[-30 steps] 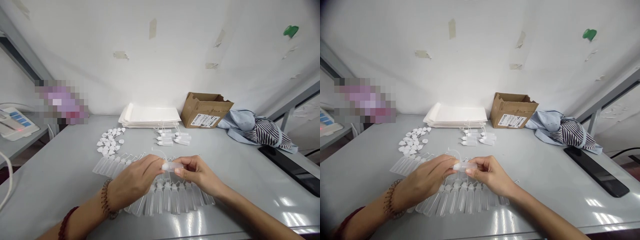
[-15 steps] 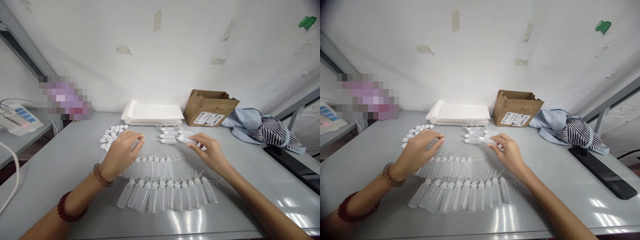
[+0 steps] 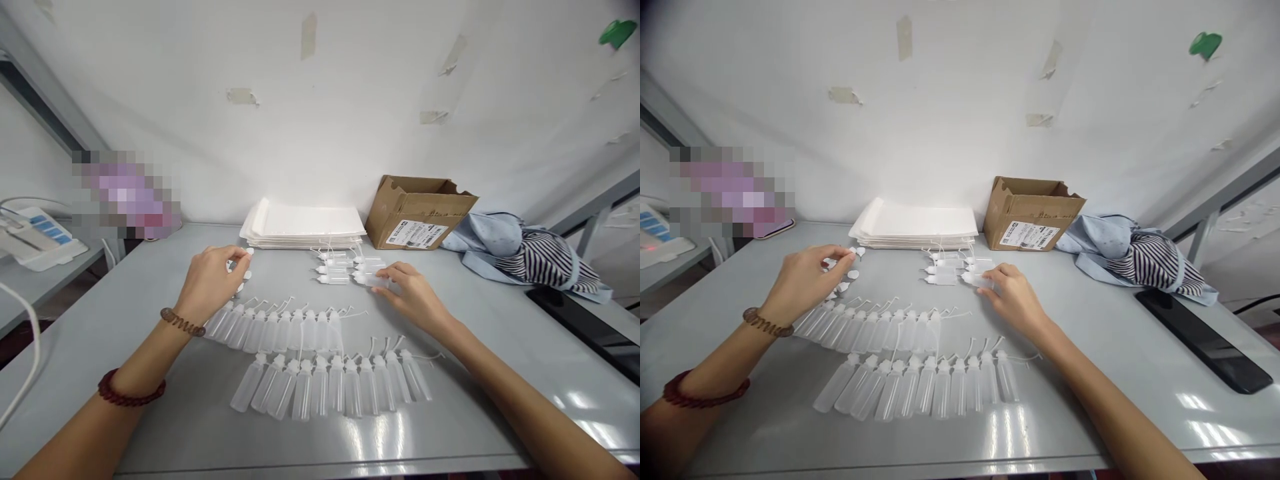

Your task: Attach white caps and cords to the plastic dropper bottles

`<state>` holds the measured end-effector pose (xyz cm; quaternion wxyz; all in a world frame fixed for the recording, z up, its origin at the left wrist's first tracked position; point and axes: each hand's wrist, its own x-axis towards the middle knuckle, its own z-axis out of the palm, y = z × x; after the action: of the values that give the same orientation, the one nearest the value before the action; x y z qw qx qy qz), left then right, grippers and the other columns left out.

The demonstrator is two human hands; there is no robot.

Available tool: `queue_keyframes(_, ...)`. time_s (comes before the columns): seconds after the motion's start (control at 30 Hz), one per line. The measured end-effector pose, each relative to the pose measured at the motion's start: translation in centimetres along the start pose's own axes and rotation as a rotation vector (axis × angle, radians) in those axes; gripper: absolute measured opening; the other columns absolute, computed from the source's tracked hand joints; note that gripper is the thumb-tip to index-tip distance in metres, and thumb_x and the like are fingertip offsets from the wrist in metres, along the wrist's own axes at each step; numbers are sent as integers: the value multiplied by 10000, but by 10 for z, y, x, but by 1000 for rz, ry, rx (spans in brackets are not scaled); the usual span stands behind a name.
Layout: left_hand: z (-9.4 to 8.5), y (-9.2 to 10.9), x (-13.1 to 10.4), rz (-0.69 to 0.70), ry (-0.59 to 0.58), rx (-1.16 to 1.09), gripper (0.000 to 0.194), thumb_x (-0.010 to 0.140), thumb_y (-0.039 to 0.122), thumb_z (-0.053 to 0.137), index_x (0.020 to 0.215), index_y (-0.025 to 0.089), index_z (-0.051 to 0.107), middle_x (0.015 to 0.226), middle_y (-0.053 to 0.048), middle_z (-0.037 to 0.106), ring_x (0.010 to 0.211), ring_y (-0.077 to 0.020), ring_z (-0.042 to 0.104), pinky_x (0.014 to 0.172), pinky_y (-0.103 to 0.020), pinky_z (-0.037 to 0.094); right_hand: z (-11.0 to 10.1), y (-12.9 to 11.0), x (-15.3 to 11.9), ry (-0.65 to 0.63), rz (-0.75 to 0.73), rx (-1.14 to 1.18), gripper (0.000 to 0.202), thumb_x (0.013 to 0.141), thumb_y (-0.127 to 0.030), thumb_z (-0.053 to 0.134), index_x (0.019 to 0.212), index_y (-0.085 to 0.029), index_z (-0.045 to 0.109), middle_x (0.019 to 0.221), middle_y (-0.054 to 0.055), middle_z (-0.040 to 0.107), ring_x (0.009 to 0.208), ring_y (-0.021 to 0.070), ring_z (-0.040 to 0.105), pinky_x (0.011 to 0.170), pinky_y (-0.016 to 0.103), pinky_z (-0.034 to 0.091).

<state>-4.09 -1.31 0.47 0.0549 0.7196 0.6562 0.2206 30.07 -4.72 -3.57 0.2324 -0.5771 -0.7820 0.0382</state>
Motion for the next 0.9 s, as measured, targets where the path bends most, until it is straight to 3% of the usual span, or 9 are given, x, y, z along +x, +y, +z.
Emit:
queue_keyframes(0.13,-1,-5,4,3,-34,36,311,851,387,419,890,208,671,921,-44,711,898,-271,616,823,-358,443,1,3,1,-4,-12,-96,177,815,-259,602,953,-151,627,920,113,642,891,272,577,781,409,466)
queue_keyframes(0.33,4,-20,8,69,-149,73,285,808,368,483,939,198,670,990,-78,708,996,-324,571,820,-403,438,-1,1,1,4,-7,-61,172,813,-252,594,956,-158,574,948,109,626,878,256,577,752,390,470)
queue_keyframes(0.5,14,-33,11,150,-189,201,364,808,372,445,998,163,675,970,-122,701,1037,-351,545,842,-432,428,-13,-7,0,36,-29,-41,258,825,-234,575,1072,-172,529,1003,99,619,805,221,591,717,380,478)
queue_keyframes(0.6,15,-34,11,156,-224,213,371,803,355,435,1009,165,678,959,-110,706,1007,-338,557,820,-412,439,-25,-14,-2,59,-56,15,163,847,-256,550,991,-180,556,943,78,631,724,185,593,663,344,478)
queue_keyframes(0.7,14,-31,11,125,-231,220,358,798,338,422,982,186,687,934,-93,715,1009,-345,550,772,-396,449,-39,-22,-7,-86,-13,105,91,846,-276,554,866,-192,579,799,33,645,625,147,582,583,287,464)
queue_keyframes(0.9,14,-34,11,159,-217,215,306,785,346,430,871,216,693,878,-89,724,906,-335,590,682,-385,443,-68,-31,-28,-570,17,113,173,782,-340,649,920,-236,636,601,-12,629,625,177,614,450,233,422)
